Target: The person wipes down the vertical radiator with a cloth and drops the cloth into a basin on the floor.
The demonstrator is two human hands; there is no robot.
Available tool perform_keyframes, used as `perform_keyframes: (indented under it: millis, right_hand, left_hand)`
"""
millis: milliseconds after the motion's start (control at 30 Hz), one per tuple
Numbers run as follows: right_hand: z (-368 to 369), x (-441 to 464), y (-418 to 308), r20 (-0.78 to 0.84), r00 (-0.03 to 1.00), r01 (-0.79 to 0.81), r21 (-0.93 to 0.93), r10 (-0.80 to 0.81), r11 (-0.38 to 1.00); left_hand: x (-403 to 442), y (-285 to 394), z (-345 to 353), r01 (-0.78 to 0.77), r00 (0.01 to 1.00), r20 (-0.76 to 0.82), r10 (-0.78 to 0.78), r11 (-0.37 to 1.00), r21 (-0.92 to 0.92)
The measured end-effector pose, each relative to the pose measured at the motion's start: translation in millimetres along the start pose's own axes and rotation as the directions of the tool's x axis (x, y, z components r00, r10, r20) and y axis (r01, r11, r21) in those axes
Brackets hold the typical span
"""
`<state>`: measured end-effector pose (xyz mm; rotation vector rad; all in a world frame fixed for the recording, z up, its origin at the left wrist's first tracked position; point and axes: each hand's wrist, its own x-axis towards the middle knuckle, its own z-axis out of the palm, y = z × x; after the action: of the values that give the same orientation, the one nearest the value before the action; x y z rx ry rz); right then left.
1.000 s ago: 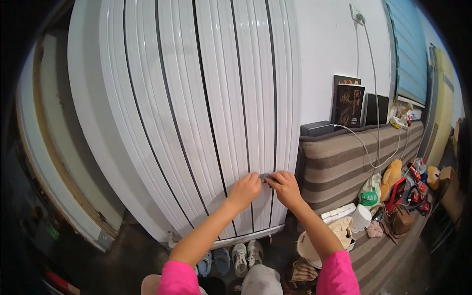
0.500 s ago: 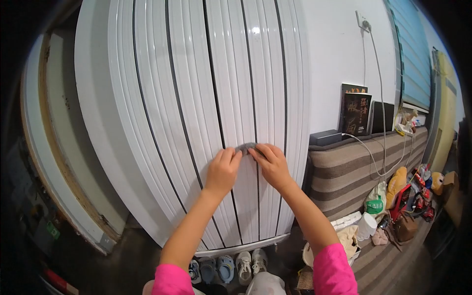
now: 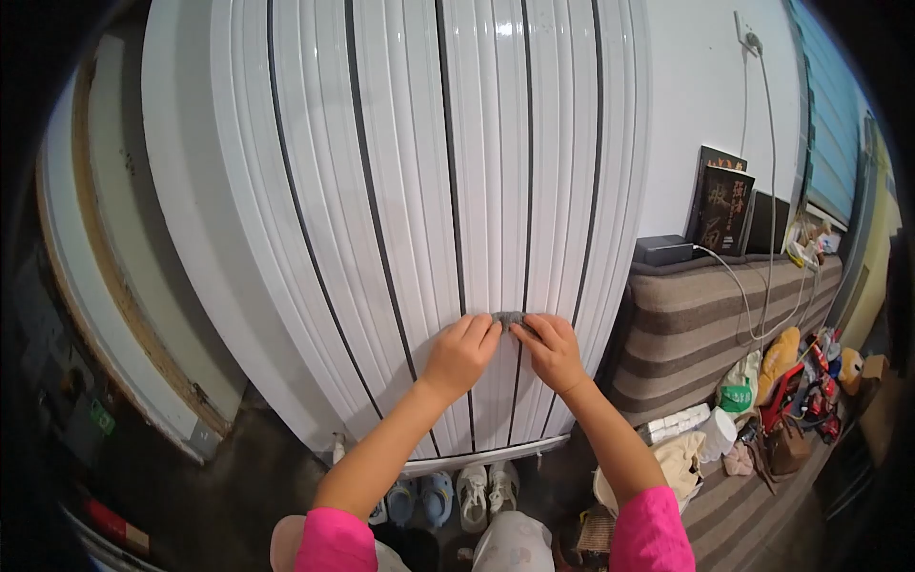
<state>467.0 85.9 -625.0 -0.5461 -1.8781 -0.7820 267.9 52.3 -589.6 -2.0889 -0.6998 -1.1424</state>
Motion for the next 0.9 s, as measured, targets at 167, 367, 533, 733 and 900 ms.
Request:
perform_keyframes:
  millis: [167,367,533,733,900]
  right_hand:
    - [-14.4,-20.3,-14.7,0.206,0.978,0.011,0.081,-0.027,0.997]
    - [-21.2,19.9,-21.8,0.258,0.941,0.212,0.051,-0.218,0.976]
    - [-10.3,107.0,-27.2,0.011,0.983,0.182,-0.029,-0.182,0.983]
    - [30.0,84.1,-40.7,-0.077,0.994,0.076,-0.005,-0.076,0.997]
    - [37.8,54.8,-48.5,-0.03,0.995,0.095,-0.001,-0.095,0.995]
  left_hand:
    - [-34.4,5.2,-0.2,-0.063,0.983,0.175,0.053,0.997,0.053]
    - [-25.6,-17.1,-44.7,-0.129,0.972,0.212,0.102,0.984,0.119]
    - [25.0,-51.4,-96.3,-0.013,1.0,-0.002,0.014,0.983,0.183]
    - [-7.1,-56.9,-69.2,0.084,0.995,-0.065,-0.08,0.994,0.065]
    - [-41.0,-51.8,-56.6,0.056,0.998,-0.02,-0.055,0.996,0.07]
